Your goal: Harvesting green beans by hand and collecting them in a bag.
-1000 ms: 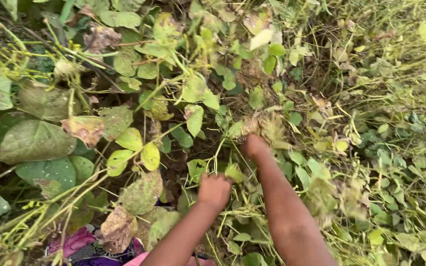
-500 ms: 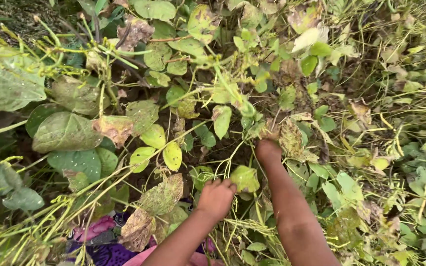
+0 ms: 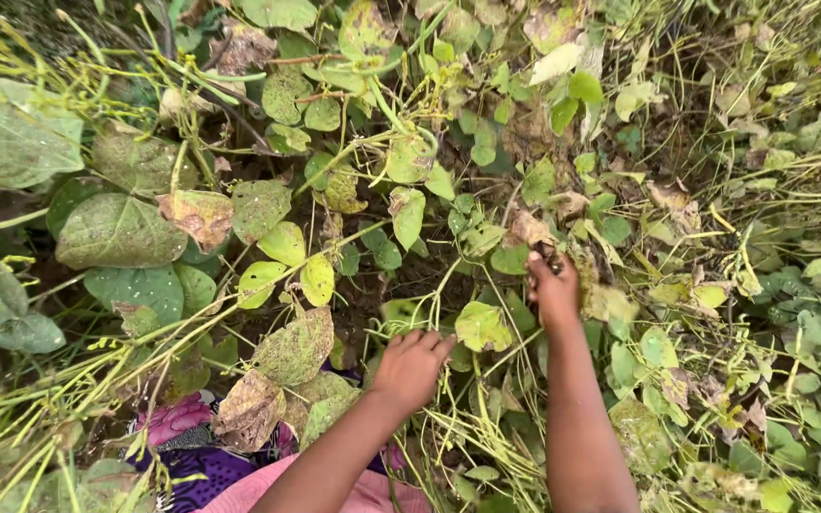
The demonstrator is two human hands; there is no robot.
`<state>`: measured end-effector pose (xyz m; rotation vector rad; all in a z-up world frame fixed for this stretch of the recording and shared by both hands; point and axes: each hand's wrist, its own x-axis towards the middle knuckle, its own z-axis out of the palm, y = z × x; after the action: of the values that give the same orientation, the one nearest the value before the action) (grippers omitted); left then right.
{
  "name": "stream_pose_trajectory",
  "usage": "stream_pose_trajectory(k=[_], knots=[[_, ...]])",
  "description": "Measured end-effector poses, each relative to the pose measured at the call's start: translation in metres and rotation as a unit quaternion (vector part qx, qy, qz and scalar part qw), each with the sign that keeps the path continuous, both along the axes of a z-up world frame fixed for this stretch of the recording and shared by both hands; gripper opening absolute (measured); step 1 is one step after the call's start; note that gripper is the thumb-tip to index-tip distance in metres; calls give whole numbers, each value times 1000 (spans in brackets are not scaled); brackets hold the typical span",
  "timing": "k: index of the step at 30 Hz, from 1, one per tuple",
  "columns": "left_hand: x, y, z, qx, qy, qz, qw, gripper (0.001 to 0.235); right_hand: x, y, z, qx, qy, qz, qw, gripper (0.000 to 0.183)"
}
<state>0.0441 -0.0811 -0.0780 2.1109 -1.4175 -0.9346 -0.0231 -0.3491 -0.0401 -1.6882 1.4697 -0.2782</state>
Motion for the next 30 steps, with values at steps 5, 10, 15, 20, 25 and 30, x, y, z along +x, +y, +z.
stream_pose_trajectory(k=[5,10,15,20,25,30], knots=[[2,33,47,-88,10,18,996,96,9,39,37,211,-364,36,906,24],[6,57,-11,-152,459,495,722,41,41,117,28,460,-405,167,773,17],[32,31,-225,-56,52,674,735,59,33,134,-20,485,-419,125,757,23],[52,17,-225,-173,140,635,740,33,20,148,7,466,-339,96,811,30],[27,64,-9,-72,531,537,652,36,14,164,-34,434,-301,48,848,35],[8,103,2,-53,551,523,648,42,25,178,0,450,-270,104,845,31]])
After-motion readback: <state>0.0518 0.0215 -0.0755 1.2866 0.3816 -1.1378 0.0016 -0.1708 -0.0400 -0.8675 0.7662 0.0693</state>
